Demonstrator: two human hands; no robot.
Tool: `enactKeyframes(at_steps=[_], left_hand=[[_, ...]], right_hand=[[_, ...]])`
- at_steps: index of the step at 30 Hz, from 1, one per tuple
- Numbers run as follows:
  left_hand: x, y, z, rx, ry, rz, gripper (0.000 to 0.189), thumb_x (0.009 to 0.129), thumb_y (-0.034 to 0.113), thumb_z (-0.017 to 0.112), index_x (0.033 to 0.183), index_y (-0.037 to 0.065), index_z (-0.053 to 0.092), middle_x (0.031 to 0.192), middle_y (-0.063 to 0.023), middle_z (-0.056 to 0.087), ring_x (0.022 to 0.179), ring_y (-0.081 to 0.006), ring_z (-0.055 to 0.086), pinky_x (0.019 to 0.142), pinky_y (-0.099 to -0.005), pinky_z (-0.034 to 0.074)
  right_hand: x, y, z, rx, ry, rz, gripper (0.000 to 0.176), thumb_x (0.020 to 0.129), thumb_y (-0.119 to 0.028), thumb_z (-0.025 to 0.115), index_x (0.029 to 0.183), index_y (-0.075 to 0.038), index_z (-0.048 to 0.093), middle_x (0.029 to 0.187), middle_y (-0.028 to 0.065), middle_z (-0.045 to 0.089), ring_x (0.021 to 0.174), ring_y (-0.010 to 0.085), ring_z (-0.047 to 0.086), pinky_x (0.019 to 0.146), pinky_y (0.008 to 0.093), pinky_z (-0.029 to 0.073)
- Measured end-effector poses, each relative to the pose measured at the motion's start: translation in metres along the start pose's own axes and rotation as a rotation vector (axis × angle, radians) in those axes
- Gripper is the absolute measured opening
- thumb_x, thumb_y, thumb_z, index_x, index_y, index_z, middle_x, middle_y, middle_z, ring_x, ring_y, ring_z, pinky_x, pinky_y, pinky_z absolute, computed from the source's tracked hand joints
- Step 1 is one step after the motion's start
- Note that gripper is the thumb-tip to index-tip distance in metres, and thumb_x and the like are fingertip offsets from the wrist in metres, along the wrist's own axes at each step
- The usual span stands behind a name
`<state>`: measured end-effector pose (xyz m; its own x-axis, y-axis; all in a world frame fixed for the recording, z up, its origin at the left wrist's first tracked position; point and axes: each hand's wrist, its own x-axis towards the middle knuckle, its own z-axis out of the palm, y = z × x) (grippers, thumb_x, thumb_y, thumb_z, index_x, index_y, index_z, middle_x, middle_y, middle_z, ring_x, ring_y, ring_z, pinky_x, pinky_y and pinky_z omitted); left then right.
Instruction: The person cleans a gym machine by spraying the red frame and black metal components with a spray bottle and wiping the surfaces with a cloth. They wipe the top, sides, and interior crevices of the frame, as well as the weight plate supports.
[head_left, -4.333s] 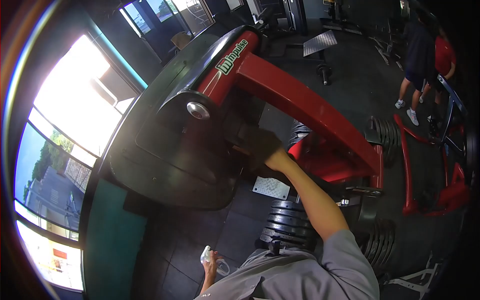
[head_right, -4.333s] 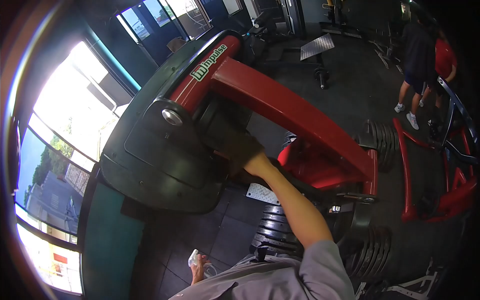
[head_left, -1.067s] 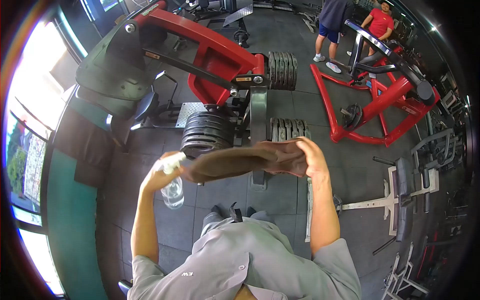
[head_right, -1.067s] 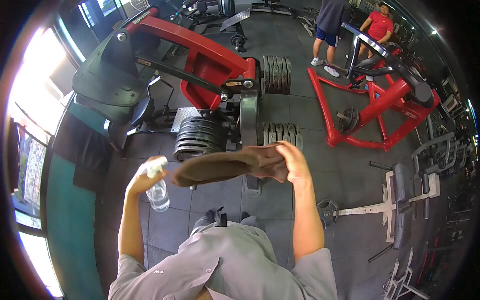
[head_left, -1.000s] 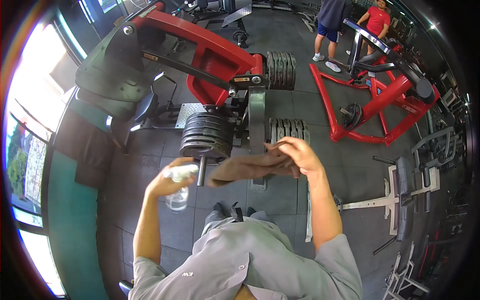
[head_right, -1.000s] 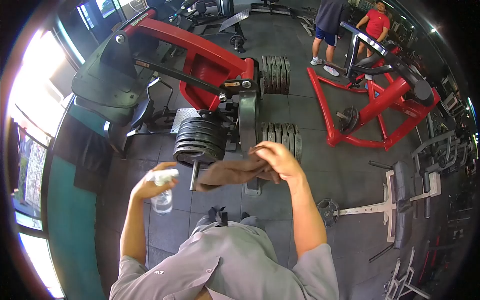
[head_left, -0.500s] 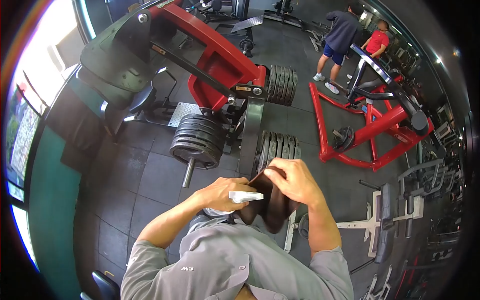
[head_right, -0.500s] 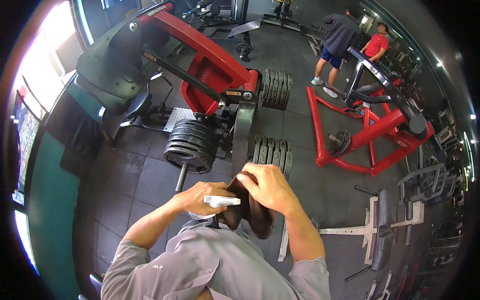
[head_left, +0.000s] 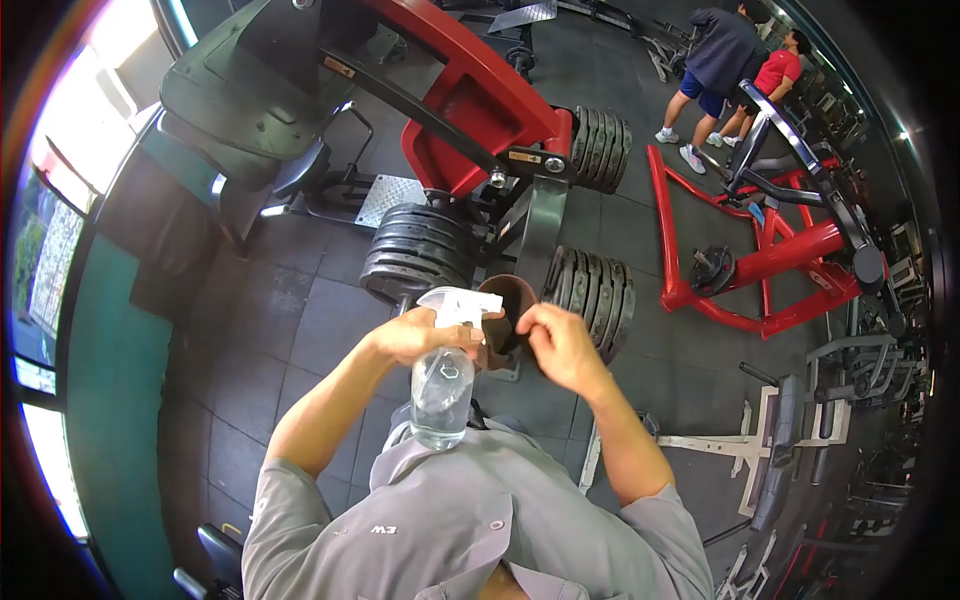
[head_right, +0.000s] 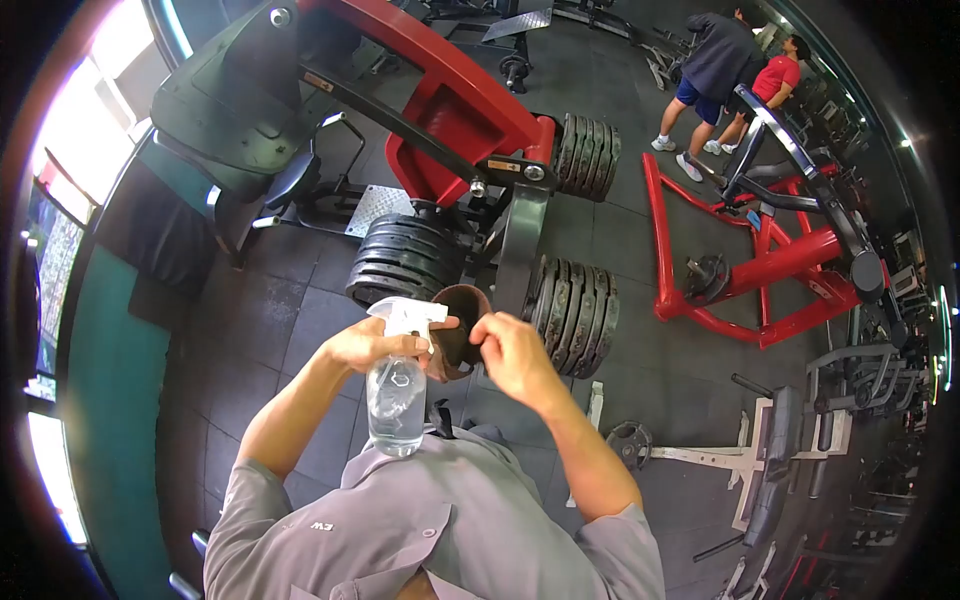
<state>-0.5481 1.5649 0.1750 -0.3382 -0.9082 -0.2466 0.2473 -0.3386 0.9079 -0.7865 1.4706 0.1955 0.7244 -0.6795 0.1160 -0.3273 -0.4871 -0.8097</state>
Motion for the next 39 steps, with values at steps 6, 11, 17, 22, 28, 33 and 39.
enactKeyframes(at_steps=[6, 11, 17, 22, 28, 33, 39], left_hand=[[-0.013, 0.037, -0.046, 0.066, 0.051, -0.023, 0.044, 0.090, 0.011, 0.064, 0.131, 0.001, 0.056, 0.087, -0.0062, 0.066, 0.081, -0.0134, 0.063, 0.069, -0.0290, 0.051], [-0.013, 0.054, -0.104, 0.189, -0.097, 0.081, 0.027, 0.087, 0.015, 0.064, 0.110, 0.002, 0.064, 0.089, -0.0036, 0.064, 0.080, -0.0109, 0.059, 0.068, -0.0289, 0.049], [-0.007, 0.068, -0.155, 1.150, -0.199, 0.107, 0.040, 0.077, 0.017, 0.068, 0.115, 0.007, 0.062, 0.106, -0.0117, 0.065, 0.093, -0.0285, 0.064, 0.084, -0.0428, 0.052], [0.032, 0.044, -0.212, 0.963, -0.505, 0.279, 0.043, 0.074, 0.017, 0.070, 0.116, 0.009, 0.066, 0.117, -0.0160, 0.061, 0.106, -0.0330, 0.062, 0.093, -0.0435, 0.050], [0.065, 0.088, -0.197, 0.902, -0.477, 0.386, 0.043, 0.076, 0.017, 0.069, 0.117, 0.008, 0.069, 0.111, -0.0162, 0.063, 0.096, -0.0303, 0.065, 0.084, -0.0393, 0.053], [0.151, 0.147, -0.162, 1.195, -0.179, 0.626, 0.027, 0.074, 0.012, 0.068, 0.099, 0.004, 0.068, 0.084, -0.0115, 0.063, 0.075, -0.0333, 0.064, 0.064, -0.0411, 0.051], [0.163, 0.216, -0.115, 1.591, -0.049, 0.855, 0.040, 0.072, 0.010, 0.069, 0.112, 0.012, 0.068, 0.091, -0.0096, 0.063, 0.078, -0.0315, 0.065, 0.060, -0.0367, 0.056]], right_hand=[[0.037, -0.023, 0.063, -0.252, 0.144, -0.069, 0.035, 0.077, -0.020, 0.080, 0.096, 0.004, 0.063, 0.087, 0.0160, 0.058, 0.078, 0.0352, 0.062, 0.071, 0.0422, 0.051], [0.072, -0.014, 0.110, -0.098, 0.157, -0.067, 0.010, 0.084, -0.002, 0.065, 0.091, 0.003, 0.061, 0.084, 0.0166, 0.057, 0.073, 0.0354, 0.060, 0.065, 0.0404, 0.048], [0.101, -0.024, 0.109, 0.122, 0.240, -0.063, 0.020, 0.093, -0.015, 0.051, 0.082, 0.002, 0.051, 0.076, 0.0165, 0.049, 0.061, 0.0324, 0.048, 0.058, 0.0384, 0.041], [0.109, -0.042, 0.088, 0.017, -0.017, 0.081, 0.028, 0.092, -0.021, 0.062, 0.079, 0.000, 0.049, 0.070, 0.0154, 0.047, 0.061, 0.0302, 0.047, 0.057, 0.0397, 0.040], [0.111, -0.023, 0.026, 0.009, -0.079, 0.345, 0.041, 0.085, -0.024, 0.073, 0.117, -0.008, 0.053, 0.086, 0.0167, 0.064, 0.079, 0.0374, 0.064, 0.070, 0.0406, 0.050], [0.165, 0.022, -0.066, -0.466, 0.174, 0.203, 0.021, 0.080, -0.020, 0.074, 0.090, -0.002, 0.068, 0.084, 0.0152, 0.064, 0.078, 0.0361, 0.063, 0.067, 0.0422, 0.048], [0.188, -0.004, -0.138, -0.476, 0.357, -0.033, 0.020, 0.072, 0.006, 0.071, 0.091, 0.003, 0.066, 0.084, 0.0136, 0.062, 0.074, 0.0301, 0.062, 0.067, 0.0362, 0.049]])
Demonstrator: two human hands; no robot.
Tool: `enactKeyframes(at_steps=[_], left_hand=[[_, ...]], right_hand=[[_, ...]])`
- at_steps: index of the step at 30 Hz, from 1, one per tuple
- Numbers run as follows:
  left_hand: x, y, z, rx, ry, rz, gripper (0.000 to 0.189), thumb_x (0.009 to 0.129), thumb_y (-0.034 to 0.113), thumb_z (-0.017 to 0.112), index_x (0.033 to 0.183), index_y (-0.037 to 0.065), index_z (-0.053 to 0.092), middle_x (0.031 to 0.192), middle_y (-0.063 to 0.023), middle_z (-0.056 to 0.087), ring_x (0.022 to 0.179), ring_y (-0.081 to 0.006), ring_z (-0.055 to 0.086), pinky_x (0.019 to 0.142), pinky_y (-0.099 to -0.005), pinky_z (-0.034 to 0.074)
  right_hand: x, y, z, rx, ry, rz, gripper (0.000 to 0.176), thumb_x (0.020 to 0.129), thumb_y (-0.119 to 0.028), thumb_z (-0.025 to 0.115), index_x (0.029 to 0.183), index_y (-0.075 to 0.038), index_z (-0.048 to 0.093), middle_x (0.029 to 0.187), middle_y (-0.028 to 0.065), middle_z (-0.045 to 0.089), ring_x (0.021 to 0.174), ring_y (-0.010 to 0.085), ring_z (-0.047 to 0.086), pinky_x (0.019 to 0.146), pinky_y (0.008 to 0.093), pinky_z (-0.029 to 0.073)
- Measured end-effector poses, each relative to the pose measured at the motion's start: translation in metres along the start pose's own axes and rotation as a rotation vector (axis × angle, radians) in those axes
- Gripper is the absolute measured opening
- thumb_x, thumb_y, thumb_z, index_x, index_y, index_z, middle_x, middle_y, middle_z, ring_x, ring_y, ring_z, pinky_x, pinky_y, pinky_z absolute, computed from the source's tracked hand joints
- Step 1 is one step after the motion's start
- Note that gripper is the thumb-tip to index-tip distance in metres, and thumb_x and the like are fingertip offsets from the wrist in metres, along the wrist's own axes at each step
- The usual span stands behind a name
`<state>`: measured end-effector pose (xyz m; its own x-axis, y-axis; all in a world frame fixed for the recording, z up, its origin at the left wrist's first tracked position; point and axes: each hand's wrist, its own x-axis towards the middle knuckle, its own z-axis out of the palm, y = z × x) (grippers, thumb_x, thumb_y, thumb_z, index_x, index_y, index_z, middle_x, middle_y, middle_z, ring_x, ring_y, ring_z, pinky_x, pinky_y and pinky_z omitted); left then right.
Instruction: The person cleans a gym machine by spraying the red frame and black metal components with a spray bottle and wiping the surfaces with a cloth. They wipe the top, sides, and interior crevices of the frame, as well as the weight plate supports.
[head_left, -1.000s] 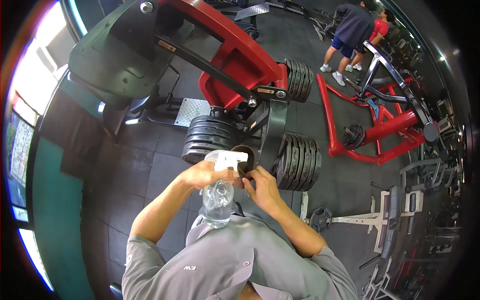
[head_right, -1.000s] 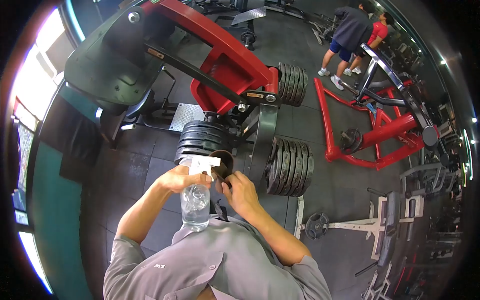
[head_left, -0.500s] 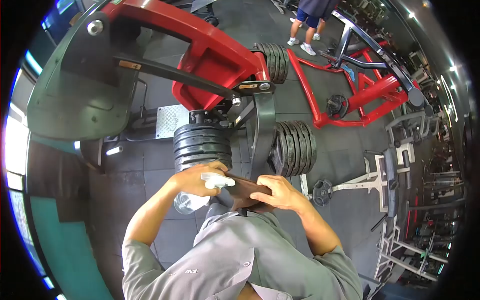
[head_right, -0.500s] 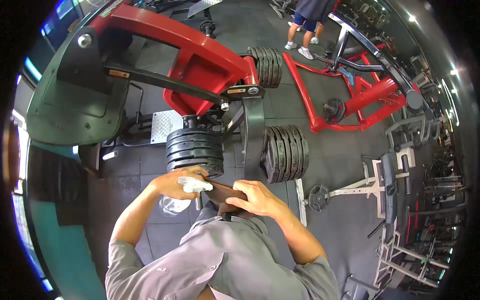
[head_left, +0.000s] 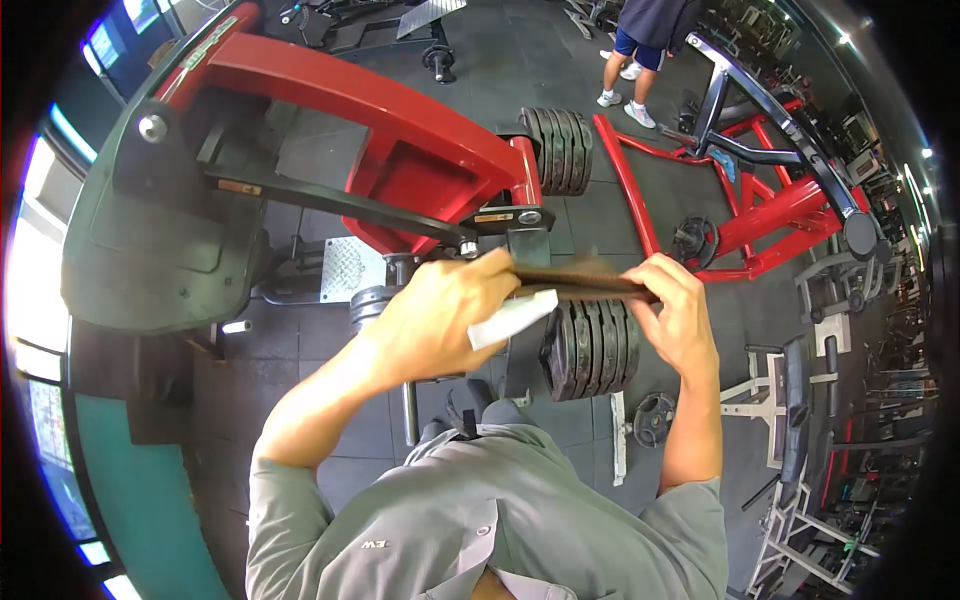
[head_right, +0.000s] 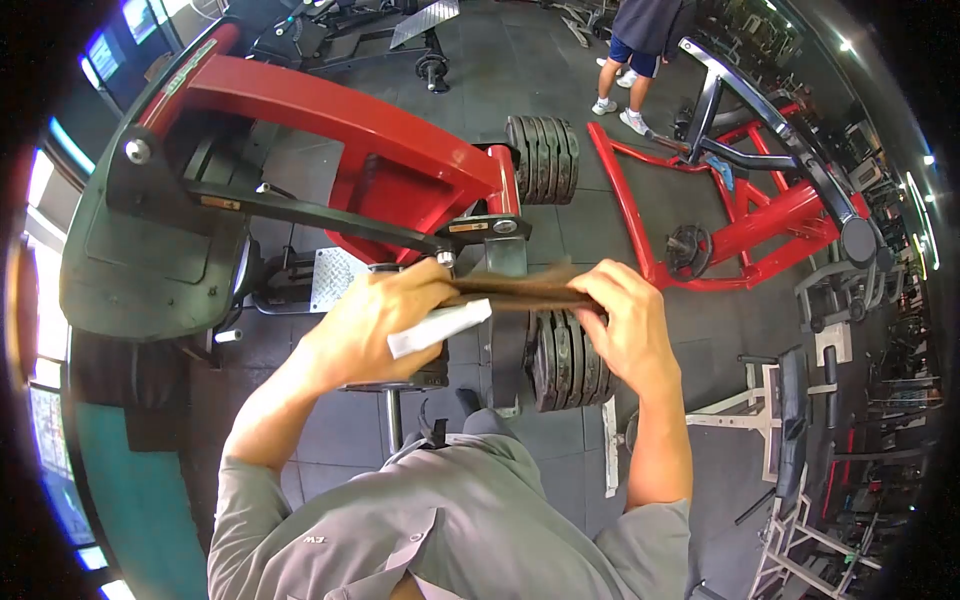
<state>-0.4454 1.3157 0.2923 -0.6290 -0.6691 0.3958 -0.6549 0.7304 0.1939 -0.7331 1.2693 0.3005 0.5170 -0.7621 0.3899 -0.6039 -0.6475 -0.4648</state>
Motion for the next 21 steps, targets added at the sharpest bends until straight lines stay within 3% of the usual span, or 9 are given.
enactKeyframes(at_steps=[2, 4, 7, 10, 14, 17, 18, 19, 21], left_hand=[[0.002, 0.006, 0.008, -0.162, -0.134, -0.225, 0.045, 0.071, 0.012, 0.071, 0.114, 0.004, 0.064, 0.104, -0.0105, 0.061, 0.081, -0.0311, 0.067, 0.063, -0.0379, 0.057], [-0.002, 0.001, 0.043, -0.260, -0.112, -0.225, 0.027, 0.078, 0.014, 0.069, 0.099, -0.001, 0.062, 0.093, -0.0148, 0.054, 0.070, -0.0331, 0.065, 0.060, -0.0423, 0.053], [-0.019, -0.018, 0.122, -0.429, -0.223, -0.360, 0.031, 0.074, 0.016, 0.068, 0.101, 0.001, 0.065, 0.103, -0.0136, 0.059, 0.080, -0.0376, 0.066, 0.070, -0.0461, 0.054], [-0.041, -0.037, 0.205, -0.490, -0.340, -0.482, 0.038, 0.072, 0.019, 0.068, 0.109, 0.007, 0.069, 0.109, -0.0110, 0.063, 0.091, -0.0339, 0.066, 0.079, -0.0444, 0.055], [-0.046, -0.065, 0.251, -0.481, -0.281, -0.577, 0.040, 0.071, 0.022, 0.070, 0.109, 0.010, 0.069, 0.106, -0.0101, 0.063, 0.096, -0.0329, 0.064, 0.081, -0.0443, 0.054], [-0.022, -0.099, 0.250, -0.513, -0.117, -0.635, 0.055, 0.072, 0.020, 0.071, 0.126, 0.012, 0.063, 0.114, -0.0113, 0.063, 0.105, -0.0336, 0.062, 0.088, -0.0423, 0.053], [-0.010, -0.107, 0.239, -0.567, -0.012, -0.631, 0.060, 0.073, 0.019, 0.071, 0.132, 0.013, 0.060, 0.120, -0.0118, 0.063, 0.112, -0.0336, 0.061, 0.093, -0.0414, 0.052], [-0.003, -0.113, 0.232, -0.558, 0.025, -0.619, 0.065, 0.076, 0.017, 0.071, 0.139, 0.015, 0.055, 0.135, -0.0117, 0.058, 0.125, -0.0327, 0.055, 0.100, -0.0403, 0.048], [0.005, -0.116, 0.215, -0.528, 0.081, -0.643, 0.053, 0.078, 0.015, 0.072, 0.130, 0.010, 0.061, 0.139, -0.0118, 0.057, 0.129, -0.0332, 0.051, 0.103, -0.0407, 0.047]], right_hand=[[-0.003, 0.015, -0.002, -0.058, -0.018, -0.073, 0.023, 0.068, 0.008, 0.070, 0.091, 0.002, 0.066, 0.084, 0.0131, 0.062, 0.078, 0.0313, 0.062, 0.069, 0.0376, 0.049], [-0.015, 0.044, 0.022, -0.045, -0.102, -0.006, 0.025, 0.066, 0.006, 0.069, 0.090, -0.001, 0.066, 0.087, 0.0125, 0.062, 0.083, 0.0326, 0.062, 0.073, 0.0402, 0.049], [-0.045, 0.103, 0.088, 0.005, -0.190, 0.070, 0.024, 0.069, 0.002, 0.072, 0.090, -0.004, 0.065, 0.088, 0.0109, 0.061, 0.086, 0.0329, 0.060, 0.073, 0.0421, 0.048], [-0.078, 0.153, 0.154, 0.064, -0.250, 0.133, 0.024, 0.072, -0.002, 0.074, 0.093, -0.007, 0.063, 0.089, 0.0112, 0.059, 0.088, 0.0339, 0.059, 0.076, 0.0453, 0.047], [-0.070, 0.194, 0.187, 0.145, -0.304, 0.175, 0.020, 0.078, -0.007, 0.072, 0.095, -0.005, 0.062, 0.090, 0.0140, 0.059, 0.091, 0.0362, 0.059, 0.078, 0.0461, 0.047], [-0.005, 0.224, 0.205, 0.153, -0.154, 0.137, 0.015, 0.081, -0.007, 0.068, 0.092, -0.004, 0.060, 0.089, 0.0167, 0.059, 0.090, 0.0403, 0.058, 0.078, 0.0465, 0.047], [0.013, 0.234, 0.219, 0.062, 0.013, 0.141, 0.023, 0.083, -0.008, 0.067, 0.105, -0.005, 0.060, 0.098, 0.0178, 0.058, 0.097, 0.0400, 0.055, 0.080, 0.0472, 0.045], [0.032, 0.227, 0.224, -0.183, 0.087, 0.303, 0.045, 0.086, -0.016, 0.066, 0.128, -0.009, 0.054, 0.122, 0.0212, 0.054, 0.114, 0.0428, 0.050, 0.091, 0.0507, 0.043], [0.028, 0.227, 0.257, -0.258, 0.086, 0.227, 0.061, 0.087, -0.028, 0.067, 0.141, -0.011, 0.044, 0.140, 0.0245, 0.042, 0.127, 0.0471, 0.040, 0.100, 0.0571, 0.037]])
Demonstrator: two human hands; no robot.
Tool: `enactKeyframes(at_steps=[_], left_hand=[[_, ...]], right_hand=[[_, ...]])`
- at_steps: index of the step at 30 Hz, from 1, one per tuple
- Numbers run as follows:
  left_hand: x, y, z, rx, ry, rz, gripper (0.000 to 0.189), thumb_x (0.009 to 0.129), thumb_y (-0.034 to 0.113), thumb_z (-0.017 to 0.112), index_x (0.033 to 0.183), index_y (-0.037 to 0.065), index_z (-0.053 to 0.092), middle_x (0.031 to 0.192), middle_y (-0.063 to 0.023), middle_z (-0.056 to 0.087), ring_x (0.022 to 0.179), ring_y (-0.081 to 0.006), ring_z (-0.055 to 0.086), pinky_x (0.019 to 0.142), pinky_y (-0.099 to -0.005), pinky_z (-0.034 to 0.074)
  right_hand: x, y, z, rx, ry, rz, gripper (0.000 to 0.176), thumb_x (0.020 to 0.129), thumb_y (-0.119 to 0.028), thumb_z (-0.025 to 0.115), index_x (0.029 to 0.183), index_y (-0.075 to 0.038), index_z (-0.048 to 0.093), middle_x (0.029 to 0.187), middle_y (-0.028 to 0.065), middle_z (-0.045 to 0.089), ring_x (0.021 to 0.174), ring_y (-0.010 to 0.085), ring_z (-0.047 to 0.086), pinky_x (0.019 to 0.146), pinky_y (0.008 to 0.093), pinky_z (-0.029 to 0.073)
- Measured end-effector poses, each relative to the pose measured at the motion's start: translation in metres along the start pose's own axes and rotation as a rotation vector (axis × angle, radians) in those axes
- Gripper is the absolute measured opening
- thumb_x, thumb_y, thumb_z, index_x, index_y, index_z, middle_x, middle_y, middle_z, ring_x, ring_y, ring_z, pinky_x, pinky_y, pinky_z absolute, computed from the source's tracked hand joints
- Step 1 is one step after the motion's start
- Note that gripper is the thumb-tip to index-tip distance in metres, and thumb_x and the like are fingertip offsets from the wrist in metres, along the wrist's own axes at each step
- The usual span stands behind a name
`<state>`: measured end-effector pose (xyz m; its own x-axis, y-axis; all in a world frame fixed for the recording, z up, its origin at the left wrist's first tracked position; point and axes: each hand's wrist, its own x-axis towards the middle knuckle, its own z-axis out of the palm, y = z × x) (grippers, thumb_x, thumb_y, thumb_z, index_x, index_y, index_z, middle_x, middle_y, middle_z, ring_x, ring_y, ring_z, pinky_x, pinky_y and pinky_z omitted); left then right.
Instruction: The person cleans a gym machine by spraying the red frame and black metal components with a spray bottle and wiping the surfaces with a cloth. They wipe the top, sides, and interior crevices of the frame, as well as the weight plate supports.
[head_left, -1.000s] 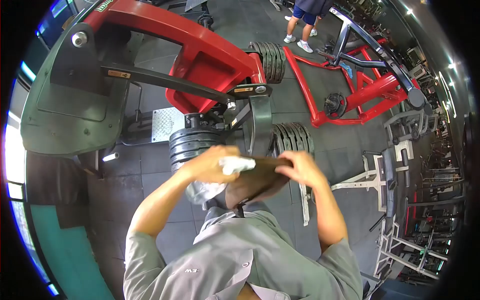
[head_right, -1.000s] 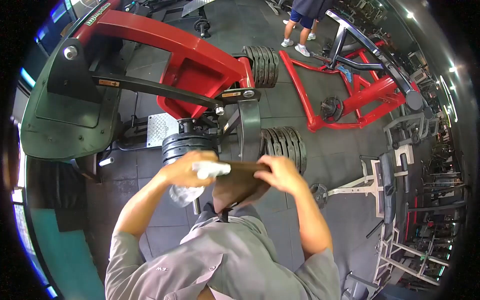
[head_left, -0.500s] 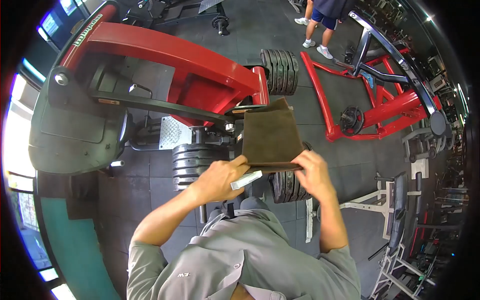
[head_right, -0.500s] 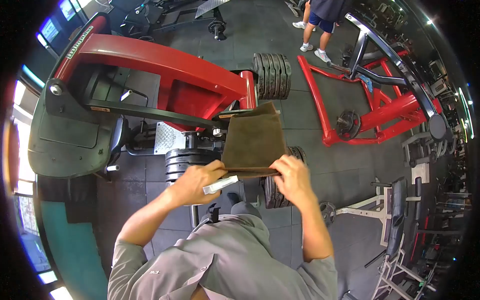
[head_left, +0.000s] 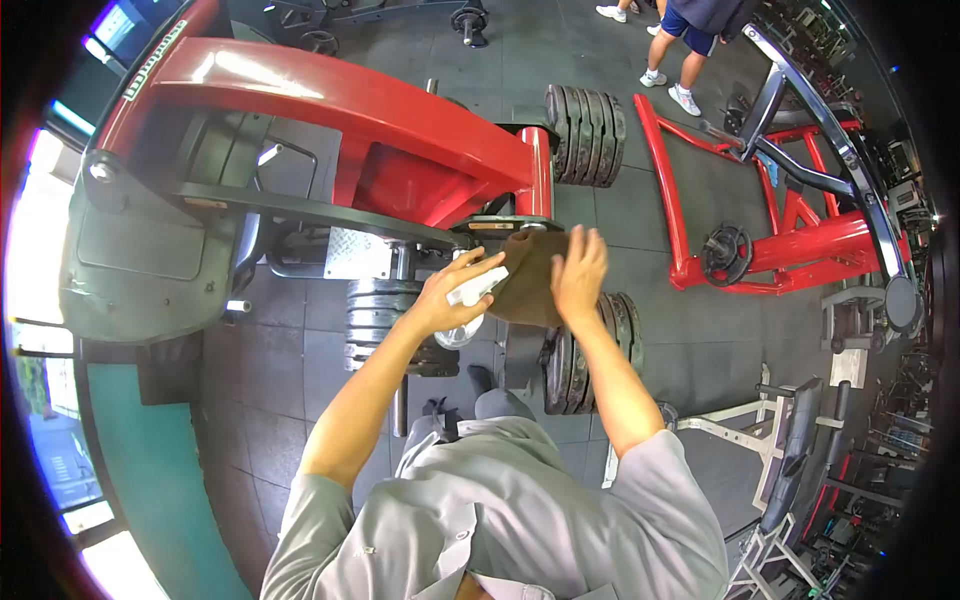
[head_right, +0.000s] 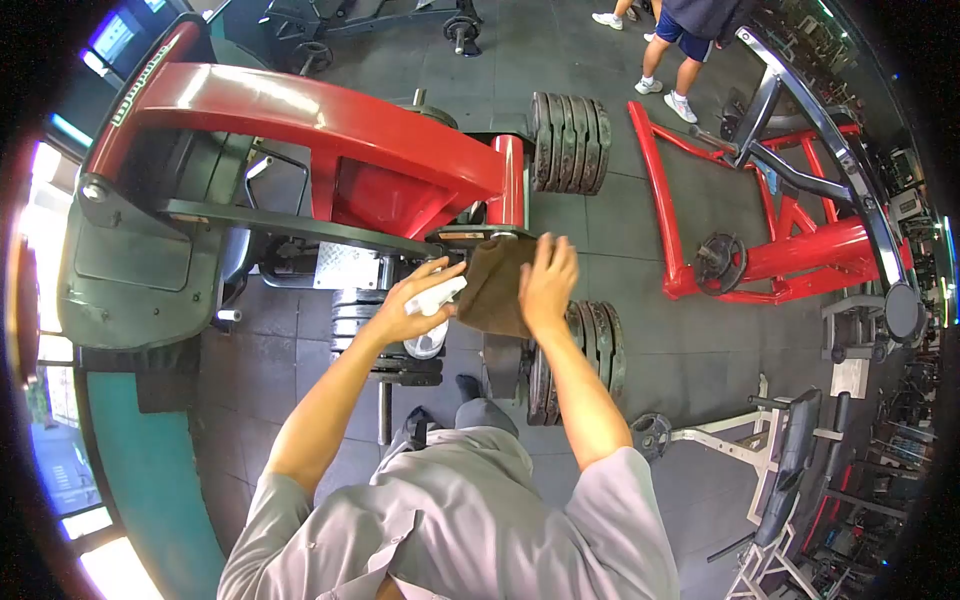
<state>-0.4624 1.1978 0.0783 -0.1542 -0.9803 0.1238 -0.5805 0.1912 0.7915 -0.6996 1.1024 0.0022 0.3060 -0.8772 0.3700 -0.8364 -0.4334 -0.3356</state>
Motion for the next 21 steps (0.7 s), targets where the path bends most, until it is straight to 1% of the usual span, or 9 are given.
enactKeyframes(at_steps=[1, 3, 4, 6, 8, 11, 15, 17, 21], left_hand=[[-0.002, 0.002, -0.007, 0.025, 0.034, 0.037, 0.047, 0.078, 0.015, 0.072, 0.124, 0.007, 0.065, 0.135, -0.0134, 0.059, 0.127, -0.0341, 0.053, 0.101, -0.0411, 0.047], [-0.024, 0.013, -0.023, -0.038, 0.034, -0.082, 0.031, 0.080, 0.014, 0.073, 0.108, 0.004, 0.071, 0.128, -0.0174, 0.063, 0.121, -0.0337, 0.059, 0.098, -0.0401, 0.049], [-0.041, 0.008, -0.026, -0.018, 0.071, -0.041, 0.025, 0.082, 0.019, 0.073, 0.102, 0.005, 0.073, 0.128, -0.0189, 0.062, 0.110, -0.0348, 0.065, 0.091, -0.0418, 0.052], [-0.080, 0.020, -0.037, -0.135, 0.153, -0.197, 0.020, 0.083, 0.016, 0.072, 0.100, 0.003, 0.073, 0.125, -0.0158, 0.064, 0.102, -0.0294, 0.068, 0.088, -0.0368, 0.053], [-0.131, 0.008, -0.038, -0.108, 0.193, -0.360, 0.028, 0.085, 0.013, 0.070, 0.111, 0.002, 0.070, 0.118, -0.0143, 0.068, 0.095, -0.0245, 0.070, 0.085, -0.0341, 0.053], [-0.211, -0.006, -0.034, -0.188, 0.329, -0.668, 0.034, 0.087, 0.007, 0.067, 0.121, -0.002, 0.064, 0.103, -0.0125, 0.071, 0.090, -0.0165, 0.068, 0.080, -0.0276, 0.054], [-0.289, -0.001, -0.025, -0.236, 0.566, -0.883, 0.033, 0.094, 0.017, 0.064, 0.120, -0.003, 0.062, 0.104, -0.0145, 0.071, 0.090, -0.0224, 0.069, 0.085, -0.0352, 0.054], [-0.329, -0.004, -0.022, -0.381, 0.674, -0.849, 0.037, 0.095, 0.023, 0.064, 0.121, -0.002, 0.060, 0.105, -0.0173, 0.071, 0.091, -0.0259, 0.069, 0.085, -0.0385, 0.054], [-0.379, 0.016, -0.025, -0.772, 0.709, -0.997, 0.045, 0.095, 0.034, 0.064, 0.125, 0.001, 0.055, 0.107, -0.0225, 0.070, 0.092, -0.0309, 0.070, 0.081, -0.0420, 0.055]], right_hand=[[-0.006, -0.002, 0.019, -0.034, 0.013, -0.037, 0.070, 0.087, -0.033, 0.067, 0.147, -0.013, 0.039, 0.148, 0.0261, 0.035, 0.134, 0.0493, 0.035, 0.105, 0.0603, 0.033], [-0.043, -0.008, 0.046, -0.086, -0.293, -0.159, 0.082, 0.086, -0.051, 0.065, 0.151, -0.012, 0.035, 0.158, 0.0282, 0.019, 0.143, 0.0537, 0.018, 0.109, 0.0705, 0.022], [-0.050, -0.006, 0.060, -0.127, -0.371, -0.103, 0.089, 0.083, -0.061, 0.063, 0.151, -0.012, 0.034, 0.160, 0.0272, 0.014, 0.146, 0.0523, 0.011, 0.107, 0.0744, 0.020], [-0.034, -0.015, 0.072, -0.112, -0.313, -0.018, 0.090, 0.082, -0.061, 0.064, 0.151, -0.010, 0.036, 0.159, 0.0269, 0.017, 0.145, 0.0533, 0.012, 0.106, 0.0741, 0.022], [-0.012, -0.030, 0.078, -0.136, -0.318, 0.107, 0.088, 0.082, -0.060, 0.063, 0.149, -0.009, 0.038, 0.158, 0.0264, 0.019, 0.144, 0.0527, 0.014, 0.105, 0.0733, 0.025], [-0.027, -0.025, 0.094, -0.171, -0.137, 0.063, 0.074, 0.086, -0.053, 0.063, 0.146, -0.013, 0.043, 0.157, 0.0226, 0.026, 0.143, 0.0519, 0.020, 0.106, 0.0705, 0.026], [-0.105, -0.010, 0.107, -0.081, -0.092, 0.028, 0.074, 0.085, -0.046, 0.067, 0.147, -0.014, 0.042, 0.158, 0.0221, 0.025, 0.141, 0.0535, 0.022, 0.106, 0.0713, 0.026], [-0.121, -0.001, 0.115, 0.005, 0.062, 0.024, 0.086, 0.081, -0.048, 0.072, 0.149, -0.008, 0.038, 0.156, 0.0274, 0.024, 0.137, 0.0546, 0.028, 0.106, 0.0665, 0.031], [-0.051, -0.033, 0.082, 0.030, -0.117, 0.455, 0.107, 0.074, -0.058, 0.075, 0.151, -0.001, 0.026, 0.148, 0.0341, 0.029, 0.124, 0.0508, 0.041, 0.100, 0.0585, 0.040]])
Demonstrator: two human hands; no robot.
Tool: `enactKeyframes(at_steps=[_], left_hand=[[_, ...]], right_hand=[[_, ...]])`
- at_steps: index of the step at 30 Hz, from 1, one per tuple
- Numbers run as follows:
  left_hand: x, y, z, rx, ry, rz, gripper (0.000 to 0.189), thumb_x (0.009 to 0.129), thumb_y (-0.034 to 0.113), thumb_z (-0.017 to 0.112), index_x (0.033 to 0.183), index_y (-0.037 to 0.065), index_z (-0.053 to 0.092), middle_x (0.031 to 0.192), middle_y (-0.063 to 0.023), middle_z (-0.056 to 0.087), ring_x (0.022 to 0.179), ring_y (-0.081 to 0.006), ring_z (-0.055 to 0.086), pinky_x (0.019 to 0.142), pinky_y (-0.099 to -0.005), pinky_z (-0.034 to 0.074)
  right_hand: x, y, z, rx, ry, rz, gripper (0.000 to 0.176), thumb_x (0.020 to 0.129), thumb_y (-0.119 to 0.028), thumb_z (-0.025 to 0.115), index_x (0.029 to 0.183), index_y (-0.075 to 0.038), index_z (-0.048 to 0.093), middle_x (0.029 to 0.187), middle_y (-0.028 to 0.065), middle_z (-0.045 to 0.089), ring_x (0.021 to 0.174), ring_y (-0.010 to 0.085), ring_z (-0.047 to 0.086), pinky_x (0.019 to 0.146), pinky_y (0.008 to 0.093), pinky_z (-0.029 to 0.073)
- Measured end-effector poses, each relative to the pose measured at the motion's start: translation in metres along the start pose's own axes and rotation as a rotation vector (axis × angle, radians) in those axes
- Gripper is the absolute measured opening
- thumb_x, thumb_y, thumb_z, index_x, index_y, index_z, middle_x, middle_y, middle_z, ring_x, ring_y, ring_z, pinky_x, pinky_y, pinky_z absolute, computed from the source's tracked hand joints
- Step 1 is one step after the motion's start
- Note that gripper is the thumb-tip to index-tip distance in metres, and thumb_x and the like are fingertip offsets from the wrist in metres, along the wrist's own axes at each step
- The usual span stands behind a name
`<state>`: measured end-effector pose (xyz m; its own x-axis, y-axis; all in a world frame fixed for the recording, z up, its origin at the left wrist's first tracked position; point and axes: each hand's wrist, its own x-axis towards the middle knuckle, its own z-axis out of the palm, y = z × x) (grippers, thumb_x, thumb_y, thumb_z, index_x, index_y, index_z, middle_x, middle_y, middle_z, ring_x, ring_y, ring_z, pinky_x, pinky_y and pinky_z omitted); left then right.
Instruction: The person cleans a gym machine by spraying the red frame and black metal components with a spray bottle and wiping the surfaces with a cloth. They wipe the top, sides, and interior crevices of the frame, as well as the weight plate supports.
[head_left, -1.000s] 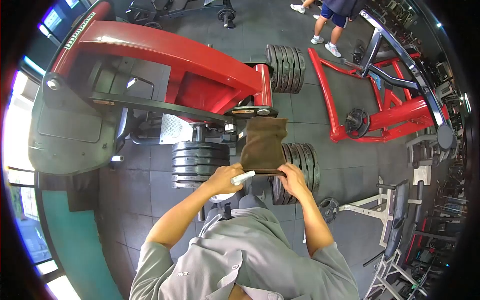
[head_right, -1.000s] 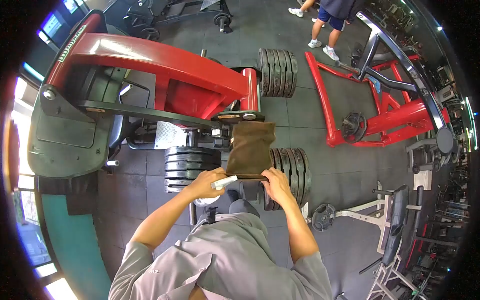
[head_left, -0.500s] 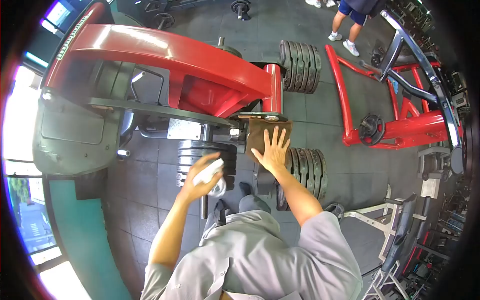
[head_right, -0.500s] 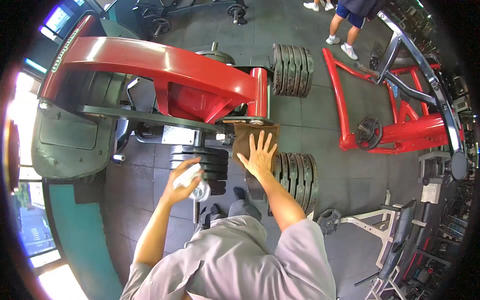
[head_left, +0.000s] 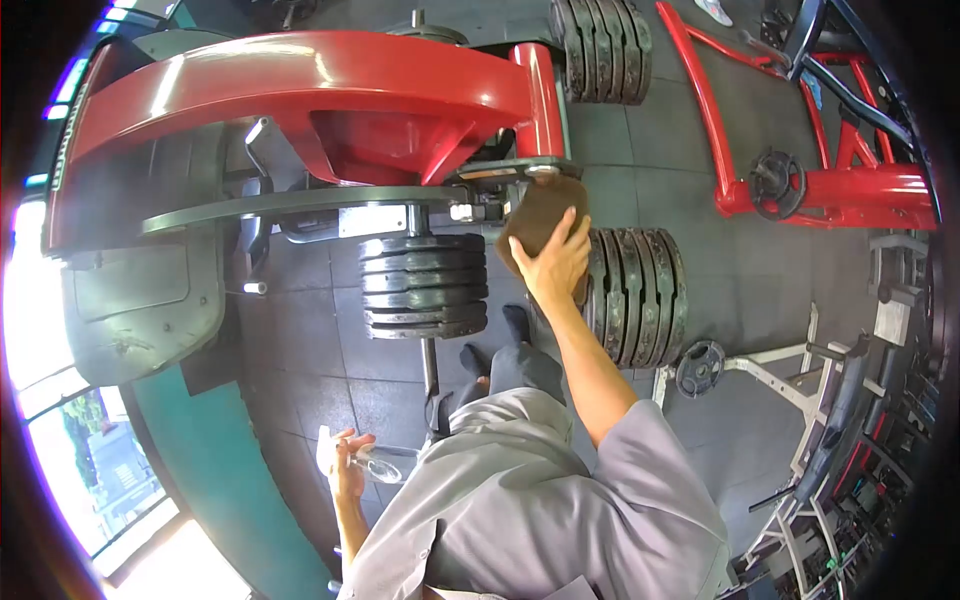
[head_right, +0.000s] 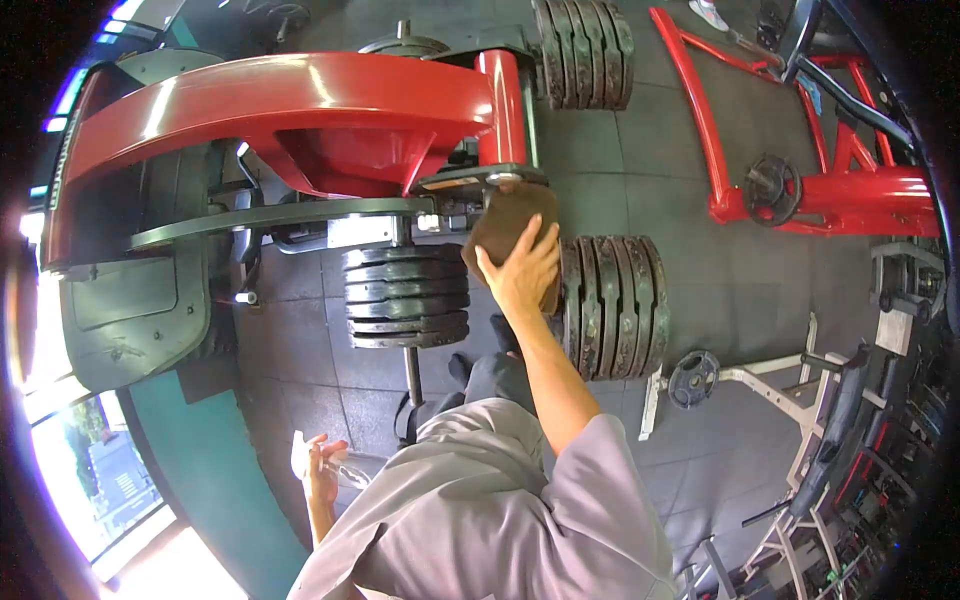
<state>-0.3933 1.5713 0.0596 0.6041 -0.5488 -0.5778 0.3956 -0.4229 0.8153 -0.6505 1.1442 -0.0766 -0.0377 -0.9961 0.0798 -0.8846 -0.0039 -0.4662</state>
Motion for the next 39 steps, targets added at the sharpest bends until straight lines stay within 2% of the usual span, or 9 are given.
enactKeyframes(at_steps=[5, 12, 16, 20, 23, 26, 30, 35, 39], left_hand=[[-0.001, -0.035, -0.007, -0.200, 0.202, -0.275, 0.061, 0.095, 0.055, 0.057, 0.131, 0.006, 0.051, 0.099, -0.0143, 0.070, 0.089, -0.0260, 0.067, 0.077, -0.0402, 0.055], [0.007, -0.054, -0.015, -0.174, 0.179, -0.347, 0.039, 0.094, 0.034, 0.066, 0.123, 0.010, 0.057, 0.094, -0.0119, 0.070, 0.086, -0.0276, 0.067, 0.076, -0.0431, 0.057], [0.007, -0.060, -0.024, -0.263, 0.246, -0.349, 0.034, 0.093, 0.032, 0.067, 0.119, 0.012, 0.061, 0.092, -0.0106, 0.070, 0.084, -0.0272, 0.067, 0.074, -0.0451, 0.058], [0.000, -0.061, -0.022, -0.387, 0.267, -0.302, 0.030, 0.092, 0.029, 0.068, 0.117, 0.013, 0.063, 0.090, -0.0102, 0.068, 0.081, -0.0249, 0.066, 0.070, -0.0416, 0.057], [-0.006, -0.064, -0.024, -0.415, 0.310, -0.257, 0.027, 0.091, 0.028, 0.070, 0.113, 0.014, 0.065, 0.090, -0.0088, 0.068, 0.082, -0.0237, 0.065, 0.066, -0.0392, 0.056], [-0.010, -0.073, -0.026, -0.474, 0.403, -0.248, 0.026, 0.091, 0.027, 0.069, 0.112, 0.013, 0.066, 0.088, -0.0080, 0.068, 0.083, -0.0232, 0.066, 0.065, -0.0379, 0.056], [-0.020, -0.079, -0.031, -0.492, 0.388, -0.248, 0.026, 0.091, 0.027, 0.069, 0.112, 0.012, 0.065, 0.085, -0.0084, 0.069, 0.085, -0.0233, 0.066, 0.063, -0.0358, 0.055], [-0.029, -0.085, -0.024, -0.540, 0.466, -0.240, 0.027, 0.092, 0.027, 0.068, 0.113, 0.011, 0.064, 0.086, -0.0093, 0.069, 0.087, -0.0229, 0.067, 0.063, -0.0350, 0.055], [-0.040, -0.093, -0.020, -0.599, 0.464, -0.200, 0.029, 0.093, 0.031, 0.068, 0.114, 0.012, 0.064, 0.089, -0.0086, 0.069, 0.086, -0.0218, 0.067, 0.065, -0.0348, 0.055]], right_hand=[[0.057, -0.002, -0.004, 0.074, -0.026, 0.079, 0.092, 0.085, -0.047, 0.068, 0.149, 0.003, 0.024, 0.138, 0.0256, 0.046, 0.113, 0.0412, 0.055, 0.091, 0.0485, 0.050], [-0.068, 0.077, 0.052, 0.437, 0.273, -0.047, 0.066, 0.089, -0.018, 0.060, 0.147, 0.001, 0.033, 0.143, 0.0261, 0.045, 0.129, 0.0442, 0.046, 0.110, 0.0474, 0.037], [-0.139, 0.104, 0.045, 0.440, -0.174, 0.679, 0.053, 0.103, -0.034, 0.046, 0.131, 0.010, 0.047, 0.116, 0.0342, 0.062, 0.112, 0.0509, 0.057, 0.094, 0.0497, 0.046], [-0.093, 0.078, -0.006, 0.657, 0.239, 0.345, 0.054, 0.103, -0.040, 0.045, 0.117, 0.011, 0.056, 0.111, 0.0322, 0.064, 0.106, 0.0463, 0.061, 0.089, 0.0468, 0.048], [-0.004, 0.055, -0.031, 0.674, 0.139, 0.103, 0.051, 0.103, -0.039, 0.046, 0.115, 0.008, 0.059, 0.105, 0.0274, 0.066, 0.097, 0.0426, 0.063, 0.086, 0.0448, 0.048], [0.112, 0.006, 0.002, 0.397, 0.204, -0.382, 0.049, 0.099, -0.035, 0.050, 0.131, 0.001, 0.054, 0.146, 0.0291, 0.042, 0.137, 0.0429, 0.037, 0.113, 0.0548, 0.028], [0.152, -0.064, -0.021, 0.287, 0.161, -0.158, 0.053, 0.100, -0.041, 0.048, 0.135, -0.002, 0.055, 0.141, 0.0266, 0.050, 0.126, 0.0415, 0.052, 0.106, 0.0492, 0.039], [0.113, -0.010, 0.005, 0.417, 0.428, -0.488, 0.039, 0.099, -0.022, 0.055, 0.123, 0.008, 0.057, 0.136, 0.0272, 0.054, 0.122, 0.0423, 0.055, 0.103, 0.0448, 0.044], [0.040, 0.015, -0.018, 0.573, 0.272, 0.139, 0.048, 0.103, -0.036, 0.049, 0.092, 0.007, 0.066, 0.084, 0.0234, 0.070, 0.081, 0.0385, 0.069, 0.071, 0.0456, 0.053]])
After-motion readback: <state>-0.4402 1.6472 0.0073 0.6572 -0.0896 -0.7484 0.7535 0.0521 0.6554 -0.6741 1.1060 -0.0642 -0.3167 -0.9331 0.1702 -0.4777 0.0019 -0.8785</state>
